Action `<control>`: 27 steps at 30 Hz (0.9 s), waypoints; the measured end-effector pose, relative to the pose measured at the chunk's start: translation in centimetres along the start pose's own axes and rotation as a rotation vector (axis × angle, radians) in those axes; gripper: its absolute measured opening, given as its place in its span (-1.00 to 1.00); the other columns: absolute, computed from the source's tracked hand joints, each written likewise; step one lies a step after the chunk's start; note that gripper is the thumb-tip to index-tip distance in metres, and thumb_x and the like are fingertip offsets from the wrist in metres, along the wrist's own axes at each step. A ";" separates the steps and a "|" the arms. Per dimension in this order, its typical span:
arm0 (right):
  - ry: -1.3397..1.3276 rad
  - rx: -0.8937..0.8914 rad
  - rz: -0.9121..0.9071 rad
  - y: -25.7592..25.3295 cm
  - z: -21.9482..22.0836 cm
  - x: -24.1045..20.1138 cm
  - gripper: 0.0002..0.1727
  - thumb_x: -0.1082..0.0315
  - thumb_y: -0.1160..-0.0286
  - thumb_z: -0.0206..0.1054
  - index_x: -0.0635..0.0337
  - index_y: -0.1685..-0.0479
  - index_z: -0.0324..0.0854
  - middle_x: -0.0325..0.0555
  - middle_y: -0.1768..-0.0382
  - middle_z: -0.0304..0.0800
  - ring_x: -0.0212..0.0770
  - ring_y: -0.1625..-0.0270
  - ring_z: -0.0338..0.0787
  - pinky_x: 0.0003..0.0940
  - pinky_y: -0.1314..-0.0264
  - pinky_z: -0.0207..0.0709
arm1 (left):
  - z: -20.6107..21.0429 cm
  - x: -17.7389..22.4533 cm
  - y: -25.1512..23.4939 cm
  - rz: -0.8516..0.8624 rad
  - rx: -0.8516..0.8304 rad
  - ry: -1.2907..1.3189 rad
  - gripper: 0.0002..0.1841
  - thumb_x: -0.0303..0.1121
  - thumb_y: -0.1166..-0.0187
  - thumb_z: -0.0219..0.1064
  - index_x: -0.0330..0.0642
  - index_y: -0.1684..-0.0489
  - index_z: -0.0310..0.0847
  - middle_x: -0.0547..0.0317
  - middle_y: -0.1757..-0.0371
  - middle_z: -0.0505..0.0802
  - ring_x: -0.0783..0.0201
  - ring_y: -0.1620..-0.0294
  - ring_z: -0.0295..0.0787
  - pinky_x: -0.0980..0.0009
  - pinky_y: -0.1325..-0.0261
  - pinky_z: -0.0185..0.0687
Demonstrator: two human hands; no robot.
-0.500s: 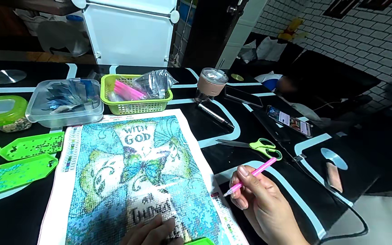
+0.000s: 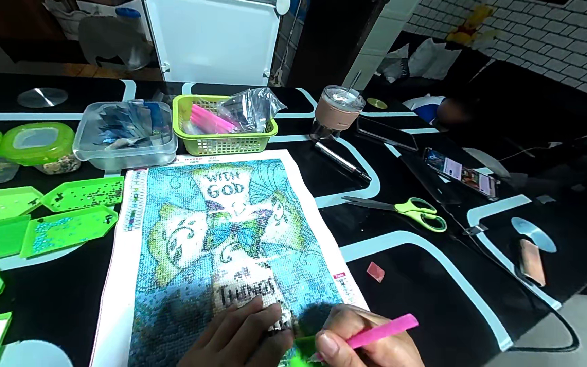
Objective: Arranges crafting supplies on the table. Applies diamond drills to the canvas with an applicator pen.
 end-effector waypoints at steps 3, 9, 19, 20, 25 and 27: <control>0.042 -0.001 -0.022 -0.4 0.4 0.2 -0.70 0.30 -0.78 0.23 0.31 0.31 0.65 -0.06 0.45 0.72 -0.39 0.33 0.72 -0.56 0.18 0.59 | 0.1 0.0 0.0 0.002 0.025 -0.013 -0.56 0.00 -0.50 0.48 -0.08 -0.20 0.80 -0.01 -0.41 0.81 -0.10 -0.55 0.64 -0.01 -0.58 0.48; 0.056 -0.025 -0.042 -0.8 0.8 0.2 -0.70 0.28 -0.78 0.24 0.28 0.33 0.65 -0.07 0.46 0.71 -0.38 0.31 0.71 -0.57 0.17 0.56 | 0.3 -0.1 0.0 0.020 0.059 -0.034 -0.59 0.01 -0.50 0.47 -0.08 -0.13 0.82 0.01 -0.39 0.83 -0.07 -0.52 0.66 0.04 -0.54 0.53; 0.077 -0.059 -0.056 -0.9 1.4 0.2 -0.70 0.27 -0.77 0.25 0.27 0.31 0.67 -0.06 0.46 0.74 -0.35 0.30 0.72 -0.54 0.19 0.55 | 0.4 0.0 0.0 0.013 0.066 -0.031 -0.58 0.00 -0.49 0.48 -0.07 -0.16 0.81 0.00 -0.39 0.83 -0.06 -0.53 0.66 0.05 -0.57 0.50; 0.077 -0.061 -0.056 -0.9 1.5 0.2 -0.70 0.27 -0.77 0.25 0.28 0.32 0.68 -0.06 0.46 0.74 -0.35 0.30 0.73 -0.54 0.18 0.55 | 0.4 0.0 0.0 0.016 0.069 -0.034 -0.58 0.00 -0.49 0.48 -0.08 -0.16 0.82 0.00 -0.38 0.83 -0.07 -0.52 0.66 0.05 -0.57 0.50; 0.057 -0.054 -0.059 -1.0 1.5 0.3 -0.70 0.28 -0.78 0.24 0.29 0.32 0.65 -0.05 0.46 0.72 -0.35 0.31 0.72 -0.55 0.18 0.56 | 0.4 0.0 0.0 0.013 0.067 -0.027 -0.58 -0.02 -0.47 0.50 -0.09 -0.16 0.82 -0.03 -0.37 0.84 -0.09 -0.52 0.67 0.01 -0.56 0.51; 0.058 -0.057 -0.062 -1.0 1.5 0.4 -0.71 0.28 -0.77 0.25 0.29 0.31 0.65 -0.05 0.46 0.72 -0.35 0.31 0.72 -0.56 0.17 0.56 | 0.4 0.0 0.0 0.013 0.066 -0.028 -0.58 -0.02 -0.48 0.49 -0.09 -0.16 0.82 -0.02 -0.37 0.83 -0.10 -0.52 0.66 0.01 -0.57 0.50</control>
Point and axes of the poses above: each hand's wrist, its own y-axis away from the middle knuckle, its own z-axis out of the palm, x = y × z, the point moved 2 cm from there along -y, towards the middle knuckle
